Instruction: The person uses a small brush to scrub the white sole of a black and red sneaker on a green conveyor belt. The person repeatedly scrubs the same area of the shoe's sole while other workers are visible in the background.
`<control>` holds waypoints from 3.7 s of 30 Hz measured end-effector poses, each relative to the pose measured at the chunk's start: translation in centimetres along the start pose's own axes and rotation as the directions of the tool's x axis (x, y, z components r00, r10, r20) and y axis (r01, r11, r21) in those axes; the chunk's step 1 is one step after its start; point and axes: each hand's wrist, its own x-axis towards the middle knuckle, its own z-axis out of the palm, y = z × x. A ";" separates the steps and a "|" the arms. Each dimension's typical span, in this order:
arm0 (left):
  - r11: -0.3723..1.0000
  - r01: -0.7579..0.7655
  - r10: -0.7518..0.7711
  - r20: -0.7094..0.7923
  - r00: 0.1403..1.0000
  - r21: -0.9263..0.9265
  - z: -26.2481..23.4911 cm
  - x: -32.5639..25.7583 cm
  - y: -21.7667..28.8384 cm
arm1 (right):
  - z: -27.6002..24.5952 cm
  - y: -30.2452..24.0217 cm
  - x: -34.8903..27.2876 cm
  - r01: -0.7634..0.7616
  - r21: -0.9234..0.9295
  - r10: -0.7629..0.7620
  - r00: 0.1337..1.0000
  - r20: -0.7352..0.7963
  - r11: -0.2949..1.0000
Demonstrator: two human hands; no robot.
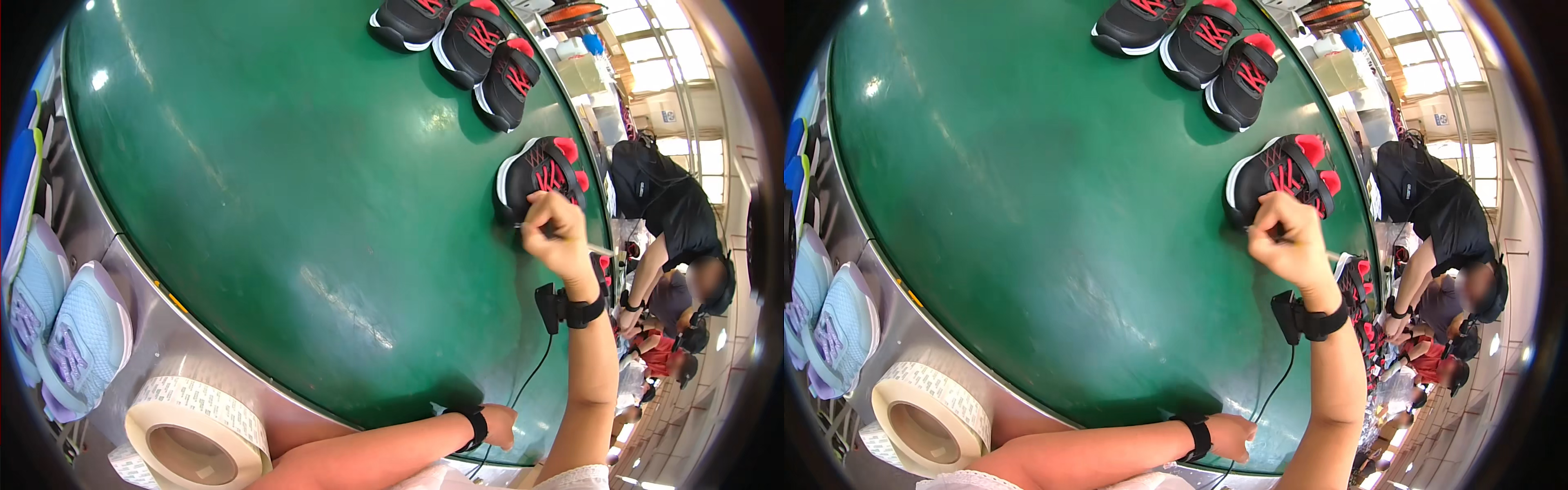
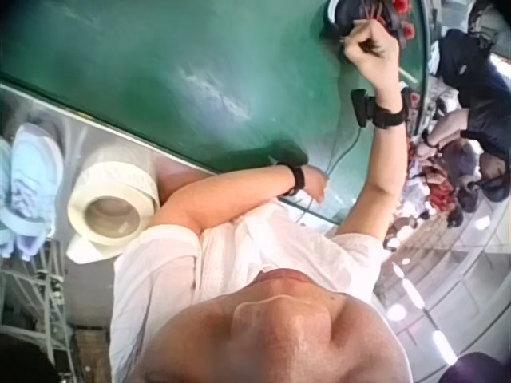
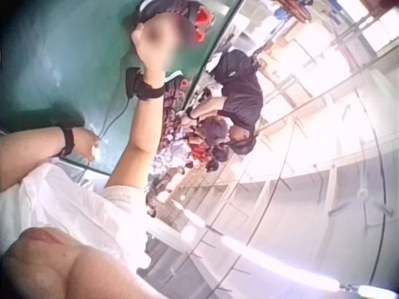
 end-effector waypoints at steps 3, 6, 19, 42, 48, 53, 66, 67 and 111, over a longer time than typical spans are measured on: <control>1.000 0.013 -0.013 0.001 1.000 -0.012 0.1 0.4 -0.5 | -0.9 0.3 2.0 -0.073 0.467 0.181 0.965 -0.190 0.881; 1.000 0.002 -0.002 0.010 1.000 0.031 0.5 1.1 -0.8 | -1.0 0.8 4.9 -0.212 0.394 0.348 0.884 -0.313 0.894; 1.000 -0.015 0.015 -0.013 1.000 0.025 0.1 0.3 -0.1 | 1.5 3.5 6.5 -0.223 0.373 0.353 0.877 -0.327 0.901; 0.999 0.015 -0.016 0.022 1.000 0.034 0.0 0.4 0.2 | 1.0 5.5 4.0 -0.206 0.217 0.281 0.866 -0.415 0.954; 0.999 0.023 -0.025 0.040 0.999 0.041 0.0 0.6 0.1 | 0.9 5.7 3.4 -0.184 0.187 0.247 0.875 -0.416 0.965; 0.999 0.026 -0.027 0.037 0.999 0.033 -0.1 0.4 0.2 | 0.8 5.6 2.8 -0.214 0.159 0.261 0.874 -0.409 0.964; 0.999 0.037 -0.037 0.022 0.999 0.014 -0.3 0.1 0.5 | 0.3 6.0 1.5 -0.241 0.128 0.271 0.888 -0.371 0.962; 0.999 0.034 -0.034 0.019 0.999 0.013 -0.3 0.0 0.5 | 0.2 6.0 1.4 -0.252 0.112 0.276 0.889 -0.365 0.961; 1.000 0.021 -0.021 0.036 0.999 0.000 0.0 0.8 -0.2 | 1.8 3.9 3.7 -0.240 0.115 0.266 0.887 -0.377 0.964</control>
